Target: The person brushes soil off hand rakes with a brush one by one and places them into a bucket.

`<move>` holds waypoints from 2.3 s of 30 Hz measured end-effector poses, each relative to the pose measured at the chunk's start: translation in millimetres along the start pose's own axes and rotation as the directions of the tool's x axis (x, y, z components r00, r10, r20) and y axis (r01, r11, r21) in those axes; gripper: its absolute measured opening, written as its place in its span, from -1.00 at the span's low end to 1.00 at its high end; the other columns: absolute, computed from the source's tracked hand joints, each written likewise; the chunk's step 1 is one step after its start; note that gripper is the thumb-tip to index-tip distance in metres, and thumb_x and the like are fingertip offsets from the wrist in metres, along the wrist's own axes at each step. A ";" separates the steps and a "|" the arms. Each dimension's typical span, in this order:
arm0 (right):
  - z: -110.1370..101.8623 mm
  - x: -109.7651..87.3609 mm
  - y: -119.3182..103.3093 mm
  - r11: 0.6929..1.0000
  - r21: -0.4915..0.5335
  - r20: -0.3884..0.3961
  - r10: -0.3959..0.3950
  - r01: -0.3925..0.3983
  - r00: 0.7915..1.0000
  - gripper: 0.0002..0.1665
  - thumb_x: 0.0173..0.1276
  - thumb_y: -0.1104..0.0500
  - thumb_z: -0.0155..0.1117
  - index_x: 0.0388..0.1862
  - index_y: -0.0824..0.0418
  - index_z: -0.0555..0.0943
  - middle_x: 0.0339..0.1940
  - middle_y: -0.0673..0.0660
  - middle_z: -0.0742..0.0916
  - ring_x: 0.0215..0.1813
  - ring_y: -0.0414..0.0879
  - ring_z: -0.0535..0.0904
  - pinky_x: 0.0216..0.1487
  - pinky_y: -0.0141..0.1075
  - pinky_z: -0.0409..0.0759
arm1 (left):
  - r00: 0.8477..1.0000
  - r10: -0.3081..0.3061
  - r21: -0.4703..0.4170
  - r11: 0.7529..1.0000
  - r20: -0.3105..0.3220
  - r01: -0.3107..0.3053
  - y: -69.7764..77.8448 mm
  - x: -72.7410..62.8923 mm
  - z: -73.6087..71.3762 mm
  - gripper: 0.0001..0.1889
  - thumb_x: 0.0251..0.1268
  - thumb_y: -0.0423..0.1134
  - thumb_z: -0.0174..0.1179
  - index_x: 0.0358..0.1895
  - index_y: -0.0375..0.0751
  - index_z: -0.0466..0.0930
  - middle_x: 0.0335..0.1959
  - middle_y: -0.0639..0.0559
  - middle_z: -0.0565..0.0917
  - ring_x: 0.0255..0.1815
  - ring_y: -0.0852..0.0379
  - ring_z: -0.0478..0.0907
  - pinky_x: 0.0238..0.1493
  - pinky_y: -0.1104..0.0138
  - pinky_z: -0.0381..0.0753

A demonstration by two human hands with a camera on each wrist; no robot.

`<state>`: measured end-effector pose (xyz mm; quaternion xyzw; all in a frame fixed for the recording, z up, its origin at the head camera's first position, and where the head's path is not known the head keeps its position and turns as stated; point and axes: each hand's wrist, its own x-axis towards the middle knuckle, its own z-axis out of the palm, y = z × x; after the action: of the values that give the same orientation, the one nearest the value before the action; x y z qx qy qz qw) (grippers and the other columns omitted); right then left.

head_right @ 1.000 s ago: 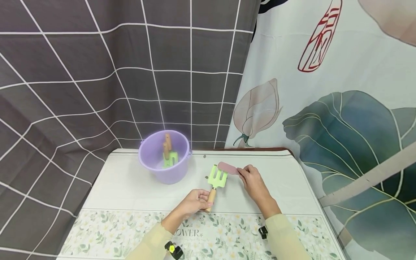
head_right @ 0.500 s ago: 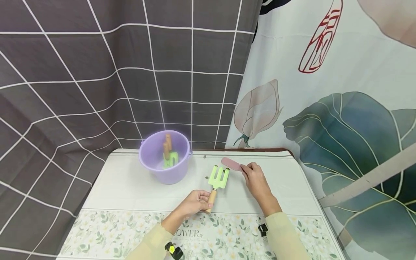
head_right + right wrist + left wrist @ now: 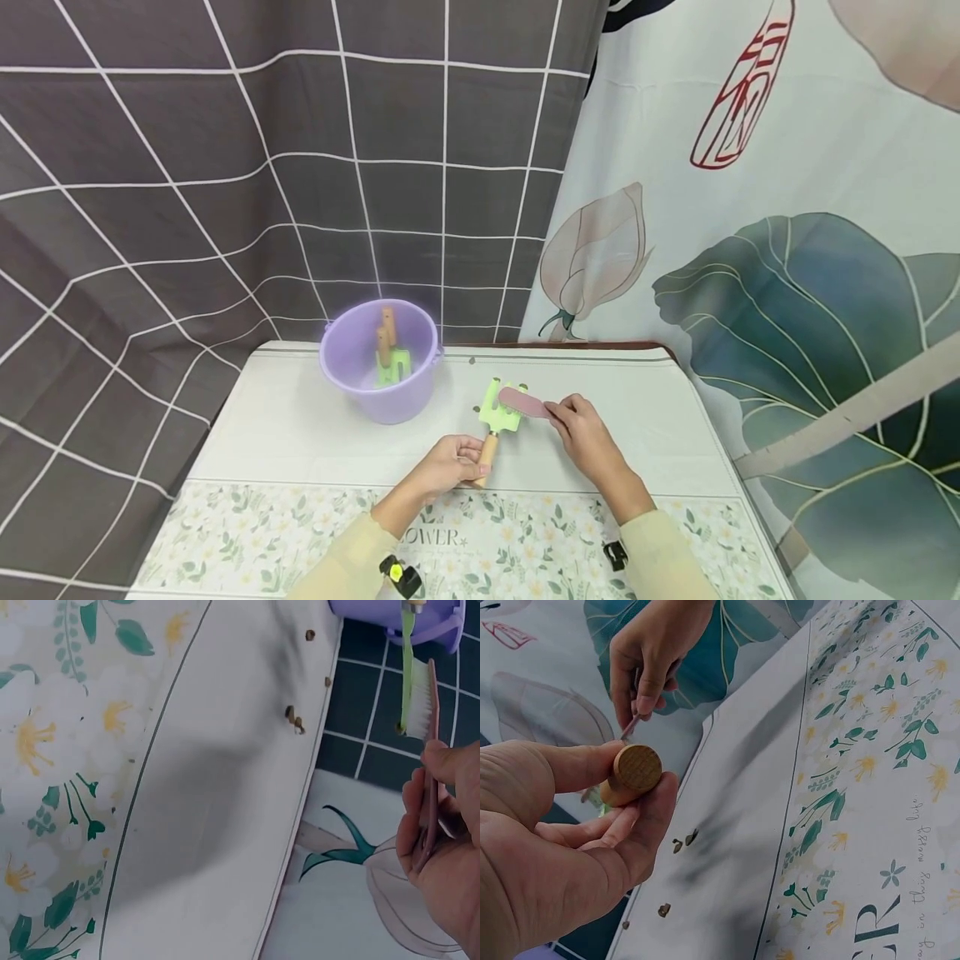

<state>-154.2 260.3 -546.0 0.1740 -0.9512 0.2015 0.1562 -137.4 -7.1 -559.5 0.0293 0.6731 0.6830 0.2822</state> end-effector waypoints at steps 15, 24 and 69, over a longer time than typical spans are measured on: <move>6.3 17.1 16.3 0.997 -0.047 -0.041 0.057 -0.059 0.998 -0.70 0.42 0.36 0.35 0.10 0.36 0.72 -0.22 0.24 0.64 -0.22 0.04 0.59 -0.24 -0.10 0.69 | 1.000 0.003 0.014 1.000 0.002 -0.003 2.3 -3.6 1.4 -0.60 0.23 -0.60 0.29 0.14 -0.61 0.50 -0.21 -0.13 0.56 -0.30 0.12 0.64 -0.16 0.32 0.82; 1.3 18.5 18.8 0.994 -0.019 -0.052 0.111 -0.112 0.992 -0.68 0.43 0.36 0.34 0.14 0.36 0.70 -0.18 0.26 0.64 -0.18 0.08 0.61 -0.24 -0.08 0.69 | 1.000 0.007 0.014 1.000 0.013 -0.007 3.0 -4.5 0.2 -0.59 0.23 -0.60 0.28 0.15 -0.64 0.48 -0.23 -0.12 0.55 -0.31 0.13 0.65 -0.19 0.33 0.82; 13.6 27.8 2.1 0.999 -0.028 -0.035 0.032 -0.033 0.999 -0.71 0.43 0.33 0.36 0.10 0.33 0.73 -0.20 0.22 0.64 -0.19 0.03 0.59 -0.21 -0.11 0.70 | 1.000 -0.003 0.049 0.999 -0.003 0.003 4.6 -5.8 12.1 -0.61 0.23 -0.58 0.31 0.12 -0.56 0.52 -0.21 -0.13 0.56 -0.28 0.10 0.63 -0.20 0.35 0.80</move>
<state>-182.9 248.7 -548.2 0.1528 -0.9538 0.1934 0.1719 -129.0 1.8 -552.2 0.0340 0.6901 0.6659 0.2814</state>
